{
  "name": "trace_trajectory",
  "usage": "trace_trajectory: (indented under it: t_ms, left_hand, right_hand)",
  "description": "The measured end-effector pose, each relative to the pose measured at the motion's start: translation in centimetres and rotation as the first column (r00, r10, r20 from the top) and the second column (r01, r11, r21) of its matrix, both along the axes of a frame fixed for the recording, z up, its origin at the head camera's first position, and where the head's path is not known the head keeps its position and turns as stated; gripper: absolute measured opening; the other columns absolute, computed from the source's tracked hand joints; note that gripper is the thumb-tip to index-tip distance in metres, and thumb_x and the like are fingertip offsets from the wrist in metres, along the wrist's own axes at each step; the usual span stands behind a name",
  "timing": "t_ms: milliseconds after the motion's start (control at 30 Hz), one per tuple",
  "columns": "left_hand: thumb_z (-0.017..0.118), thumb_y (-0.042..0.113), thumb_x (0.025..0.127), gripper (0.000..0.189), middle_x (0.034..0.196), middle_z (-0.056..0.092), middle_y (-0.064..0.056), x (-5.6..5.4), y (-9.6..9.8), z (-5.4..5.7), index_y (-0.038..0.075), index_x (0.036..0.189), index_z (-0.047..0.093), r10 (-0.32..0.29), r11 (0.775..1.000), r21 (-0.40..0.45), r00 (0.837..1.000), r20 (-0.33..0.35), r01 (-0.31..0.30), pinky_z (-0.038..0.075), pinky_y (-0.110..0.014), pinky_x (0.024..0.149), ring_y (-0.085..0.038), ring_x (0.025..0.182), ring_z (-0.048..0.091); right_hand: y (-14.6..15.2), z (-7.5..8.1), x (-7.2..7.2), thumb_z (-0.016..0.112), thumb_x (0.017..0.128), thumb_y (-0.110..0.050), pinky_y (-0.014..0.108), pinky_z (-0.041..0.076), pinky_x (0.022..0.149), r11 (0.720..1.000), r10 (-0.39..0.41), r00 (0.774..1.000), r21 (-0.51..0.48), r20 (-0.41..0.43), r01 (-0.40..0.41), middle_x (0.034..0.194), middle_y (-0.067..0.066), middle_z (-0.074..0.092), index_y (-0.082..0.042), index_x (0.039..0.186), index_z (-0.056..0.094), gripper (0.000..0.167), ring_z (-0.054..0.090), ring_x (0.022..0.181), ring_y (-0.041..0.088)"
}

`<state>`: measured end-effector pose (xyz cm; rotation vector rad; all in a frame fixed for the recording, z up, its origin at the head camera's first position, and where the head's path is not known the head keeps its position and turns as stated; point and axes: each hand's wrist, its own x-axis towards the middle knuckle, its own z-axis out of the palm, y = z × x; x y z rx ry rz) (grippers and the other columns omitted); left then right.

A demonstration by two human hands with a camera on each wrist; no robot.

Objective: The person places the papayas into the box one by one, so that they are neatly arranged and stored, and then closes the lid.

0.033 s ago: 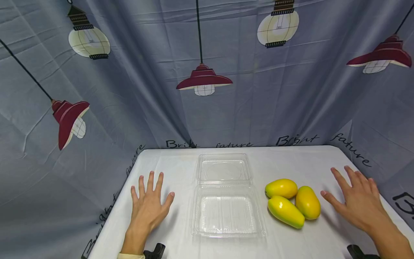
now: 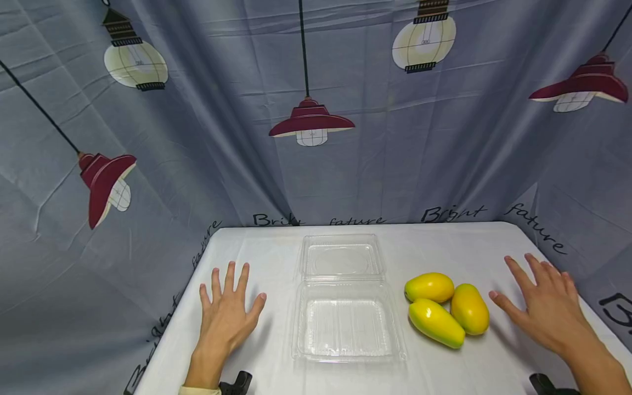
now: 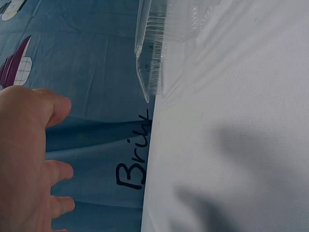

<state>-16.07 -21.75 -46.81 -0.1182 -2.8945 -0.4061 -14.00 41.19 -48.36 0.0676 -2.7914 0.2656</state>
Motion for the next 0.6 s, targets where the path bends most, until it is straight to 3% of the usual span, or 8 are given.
trace_trajectory:
  t_ms: [167,267,333,433,500,600]
  left_hand:
    - [0.05,0.061,0.111,0.083,0.181,0.021,-0.024,0.4,0.3,0.1,0.016,0.176,0.025,-0.007,1.0,0.03,1.0,0.018,0.007,0.007,-0.085,0.125,-0.057,0.166,0.008]
    - [0.048,0.059,0.113,0.08,0.181,0.022,-0.024,1.6,0.7,0.4,0.014,0.176,0.025,-0.006,0.994,0.114,0.999,0.052,0.0,0.008,-0.085,0.126,-0.057,0.166,0.01]
    - [0.048,0.054,0.115,0.078,0.181,0.023,-0.024,2.9,1.1,0.8,0.013,0.176,0.024,-0.008,0.978,0.209,0.997,0.074,-0.007,0.008,-0.084,0.126,-0.057,0.166,0.01]
    - [0.051,0.047,0.115,0.073,0.18,0.027,-0.02,4.9,2.1,1.5,0.017,0.176,0.024,-0.008,0.926,0.377,0.997,0.073,-0.02,0.013,-0.082,0.127,-0.055,0.166,0.014]
    - [0.057,0.04,0.114,0.071,0.179,0.034,-0.015,5.9,2.8,2.0,0.022,0.176,0.027,0.004,0.883,0.47,1.0,0.002,-0.004,0.023,-0.075,0.129,-0.049,0.166,0.024]
    - [0.064,0.026,0.111,0.069,0.174,0.044,-0.004,6.6,3.7,2.7,0.032,0.173,0.034,0.03,0.812,0.579,0.986,-0.166,0.073,0.034,-0.044,0.134,-0.032,0.163,0.039]
  right_hand:
    - [-0.4,0.3,0.8,0.066,0.105,-0.054,0.077,-0.013,0.131,0.999,-0.008,1.0,-0.042,0.005,0.008,0.172,0.042,0.015,-0.009,0.174,0.021,0.094,0.021,0.148,0.069]
    - [-1.4,0.8,2.0,0.065,0.108,-0.047,0.077,-0.013,0.131,0.993,-0.004,1.0,-0.119,-0.017,0.002,0.171,0.044,0.016,-0.006,0.174,0.021,0.089,0.02,0.149,0.071]
    - [-2.5,1.2,3.2,0.065,0.109,-0.042,0.076,-0.013,0.131,0.983,-0.007,1.0,-0.186,-0.025,0.002,0.172,0.044,0.015,-0.005,0.174,0.02,0.087,0.018,0.152,0.071]
    - [-4.8,1.9,5.0,0.065,0.11,-0.037,0.079,-0.008,0.13,0.957,-0.028,1.0,-0.29,-0.009,0.024,0.175,0.04,0.012,-0.006,0.175,0.017,0.086,0.014,0.157,0.068]
    - [-6.1,2.4,6.0,0.065,0.111,-0.037,0.082,-0.001,0.128,0.94,-0.04,0.999,-0.338,0.01,0.041,0.178,0.036,0.011,-0.01,0.176,0.016,0.086,0.015,0.158,0.066]
    - [-7.6,3.3,6.9,0.065,0.111,-0.038,0.084,0.007,0.126,0.927,-0.059,0.998,-0.371,0.023,0.063,0.181,0.03,0.012,-0.015,0.177,0.016,0.086,0.018,0.16,0.062]
